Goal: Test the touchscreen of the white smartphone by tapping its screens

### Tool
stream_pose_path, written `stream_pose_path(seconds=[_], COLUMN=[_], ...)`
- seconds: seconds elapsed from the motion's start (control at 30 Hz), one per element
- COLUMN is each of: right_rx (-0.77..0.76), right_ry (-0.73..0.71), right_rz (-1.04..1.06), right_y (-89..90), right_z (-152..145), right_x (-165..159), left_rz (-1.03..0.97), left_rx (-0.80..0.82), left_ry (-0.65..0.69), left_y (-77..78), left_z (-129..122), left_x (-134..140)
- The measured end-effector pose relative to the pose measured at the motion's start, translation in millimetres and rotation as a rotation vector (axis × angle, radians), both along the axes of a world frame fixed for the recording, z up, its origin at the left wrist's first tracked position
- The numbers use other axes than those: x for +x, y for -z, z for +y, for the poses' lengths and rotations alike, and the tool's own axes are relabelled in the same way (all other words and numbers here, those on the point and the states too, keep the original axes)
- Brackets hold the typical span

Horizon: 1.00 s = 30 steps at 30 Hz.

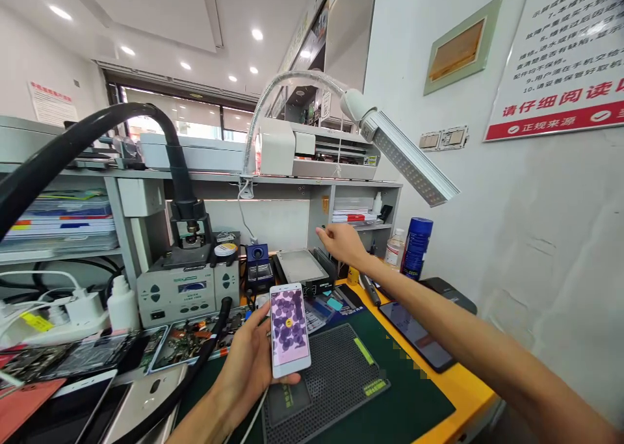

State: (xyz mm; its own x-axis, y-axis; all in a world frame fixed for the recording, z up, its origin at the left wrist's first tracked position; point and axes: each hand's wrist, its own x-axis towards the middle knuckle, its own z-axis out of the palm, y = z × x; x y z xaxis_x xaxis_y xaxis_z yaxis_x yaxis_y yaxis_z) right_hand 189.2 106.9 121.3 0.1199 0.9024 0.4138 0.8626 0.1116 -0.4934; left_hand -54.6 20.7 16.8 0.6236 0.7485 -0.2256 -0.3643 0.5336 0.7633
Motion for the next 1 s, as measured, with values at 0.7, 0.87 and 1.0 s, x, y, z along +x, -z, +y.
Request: stream_pose_path(seconds=[0.7,0.87,1.0], right_rx=[-0.684,-0.686,-0.665], right_ry=[-0.737,-0.741,-0.728], right_rz=[1.091,1.084,1.037], right_y=[115.6,116.0,114.7], right_z=[-96.5,-97.7,-99.5], right_x=[-58.1,-55.4,-56.3], left_rz=[-0.171,-0.153,-0.157], left_rx=[0.001,-0.014,-0.02], left_ry=[-0.044,-0.061,-0.062], left_y=[5.1,4.3,4.2], left_z=[3.0,0.0,-1.2], left_x=[2.7,5.6,6.5])
